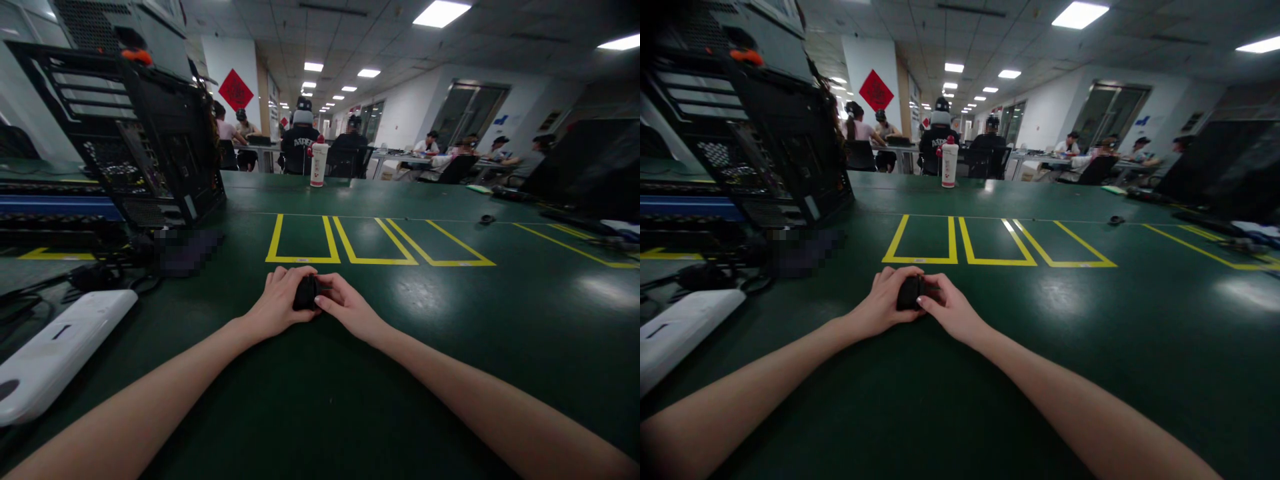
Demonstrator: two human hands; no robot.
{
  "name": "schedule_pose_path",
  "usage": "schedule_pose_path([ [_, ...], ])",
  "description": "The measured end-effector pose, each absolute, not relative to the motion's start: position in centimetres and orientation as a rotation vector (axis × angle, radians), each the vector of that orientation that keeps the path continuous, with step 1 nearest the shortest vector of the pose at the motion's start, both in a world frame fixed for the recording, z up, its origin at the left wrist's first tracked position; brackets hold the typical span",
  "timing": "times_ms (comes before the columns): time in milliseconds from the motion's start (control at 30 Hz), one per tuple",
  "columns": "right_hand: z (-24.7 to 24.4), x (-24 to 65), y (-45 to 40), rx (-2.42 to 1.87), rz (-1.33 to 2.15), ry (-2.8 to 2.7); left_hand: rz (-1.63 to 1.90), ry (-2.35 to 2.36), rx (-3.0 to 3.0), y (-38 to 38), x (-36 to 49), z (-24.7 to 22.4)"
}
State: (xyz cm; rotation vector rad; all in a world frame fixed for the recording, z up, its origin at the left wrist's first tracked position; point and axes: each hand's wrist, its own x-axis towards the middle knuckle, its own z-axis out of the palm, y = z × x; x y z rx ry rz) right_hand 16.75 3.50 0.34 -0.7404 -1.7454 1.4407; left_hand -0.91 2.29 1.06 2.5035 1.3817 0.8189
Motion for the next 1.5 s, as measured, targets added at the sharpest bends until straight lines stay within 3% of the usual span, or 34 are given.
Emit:
schedule_pose_path([
  [1233,0.3,16.7,3.0,-0.726,1.422,-1.727,0.733,1.357,2.482,1.8,-1.1,2.2],
  [1500,0.3,16.6,2.9,-0.846,1.259,-1.865,0.741,1.337,2.492,1.6,-1.1,2.4],
])
